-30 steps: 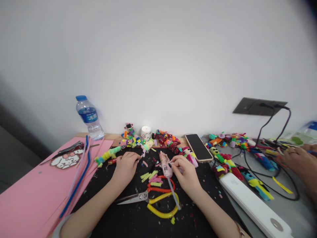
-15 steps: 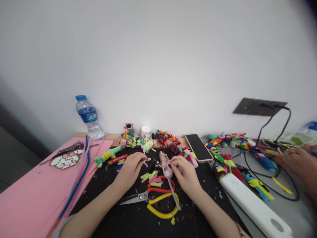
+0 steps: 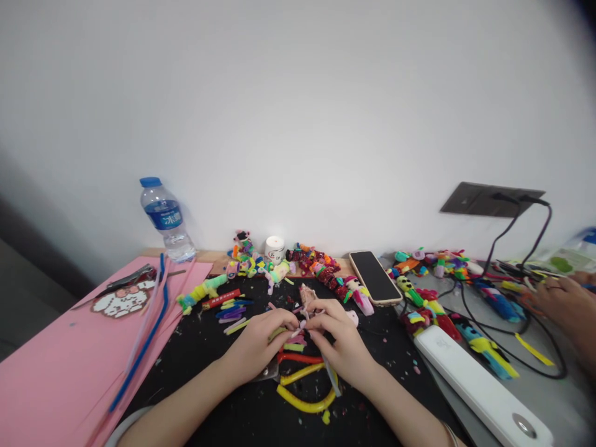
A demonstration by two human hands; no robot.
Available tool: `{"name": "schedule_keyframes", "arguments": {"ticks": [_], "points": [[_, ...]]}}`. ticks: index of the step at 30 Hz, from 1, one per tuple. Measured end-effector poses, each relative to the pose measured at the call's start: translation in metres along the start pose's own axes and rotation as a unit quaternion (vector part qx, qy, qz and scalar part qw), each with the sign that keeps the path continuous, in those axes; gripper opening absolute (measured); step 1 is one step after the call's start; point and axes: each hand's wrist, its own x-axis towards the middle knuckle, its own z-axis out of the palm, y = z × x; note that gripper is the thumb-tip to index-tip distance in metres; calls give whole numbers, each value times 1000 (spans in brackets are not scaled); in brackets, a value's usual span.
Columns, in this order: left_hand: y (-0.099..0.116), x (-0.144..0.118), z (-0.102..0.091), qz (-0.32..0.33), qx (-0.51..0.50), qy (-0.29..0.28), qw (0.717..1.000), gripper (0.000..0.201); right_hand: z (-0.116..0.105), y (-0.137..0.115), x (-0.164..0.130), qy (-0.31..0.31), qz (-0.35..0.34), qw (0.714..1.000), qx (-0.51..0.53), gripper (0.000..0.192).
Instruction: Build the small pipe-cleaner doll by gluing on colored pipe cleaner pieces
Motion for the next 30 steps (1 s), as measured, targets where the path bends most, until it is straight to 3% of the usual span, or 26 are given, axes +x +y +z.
{"name": "schedule_keyframes", "arguments": {"ticks": [8,14,30], "points": [[3,2,0,-23,-20,-11,999,9,0,-3,1,-16,39,999,16,20],[4,1,2,-29,-37,-40,998,8,0,-3,1,-31,15,999,22,21],[-8,-3,2,7,33,40,999,11,-1,-5,2,-23,26,999,20,25]]}}
